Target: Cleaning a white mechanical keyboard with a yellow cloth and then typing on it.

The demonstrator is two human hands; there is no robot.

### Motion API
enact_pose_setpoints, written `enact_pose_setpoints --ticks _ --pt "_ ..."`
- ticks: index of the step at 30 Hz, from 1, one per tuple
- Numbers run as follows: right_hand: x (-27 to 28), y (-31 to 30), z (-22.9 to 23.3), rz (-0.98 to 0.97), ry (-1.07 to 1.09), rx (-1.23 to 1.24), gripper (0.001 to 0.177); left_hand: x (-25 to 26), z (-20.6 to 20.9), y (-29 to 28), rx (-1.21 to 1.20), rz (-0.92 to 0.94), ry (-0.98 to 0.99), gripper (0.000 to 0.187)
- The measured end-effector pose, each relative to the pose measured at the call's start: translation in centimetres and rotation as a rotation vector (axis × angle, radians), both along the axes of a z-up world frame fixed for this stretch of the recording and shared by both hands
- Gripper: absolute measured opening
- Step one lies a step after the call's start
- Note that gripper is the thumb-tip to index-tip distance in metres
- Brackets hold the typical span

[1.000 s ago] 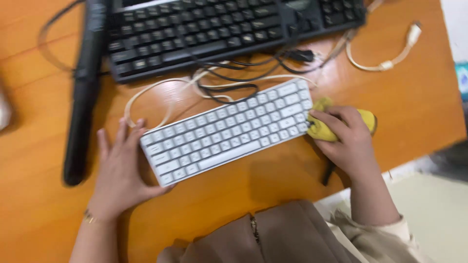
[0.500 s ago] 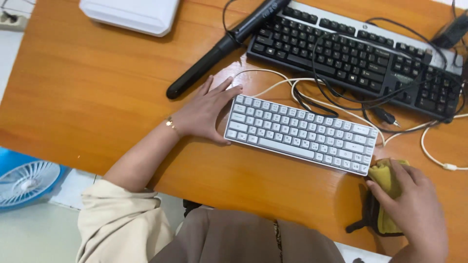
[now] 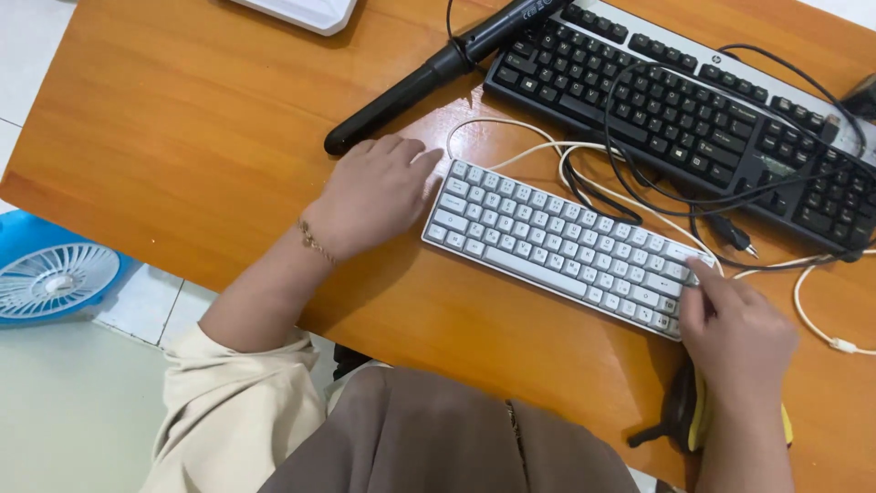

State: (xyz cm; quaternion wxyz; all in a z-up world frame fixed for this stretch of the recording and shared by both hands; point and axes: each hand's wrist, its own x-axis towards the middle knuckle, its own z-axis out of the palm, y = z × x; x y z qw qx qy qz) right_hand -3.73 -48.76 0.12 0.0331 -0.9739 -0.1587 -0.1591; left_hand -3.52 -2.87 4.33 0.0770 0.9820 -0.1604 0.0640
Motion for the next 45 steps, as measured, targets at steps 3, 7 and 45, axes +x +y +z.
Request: enact_pose_setpoints --ticks 3,7,45 --pt "0.0 -0.5 -0.7 -0.051 0.057 -0.056 0.025 0.0 1.1 -1.5 0.001 -0.071 -0.338 0.029" --pt "0.1 -0.5 -0.8 -0.033 0.031 -0.029 0.027 0.3 0.2 -2.2 -0.007 -0.059 -0.394 0.024" --pt "-2.1 6.4 2.9 0.436 -0.027 -0.033 0.026 -2.3 -3.0 -6.6 -0.048 -0.006 -0.391 0.04"
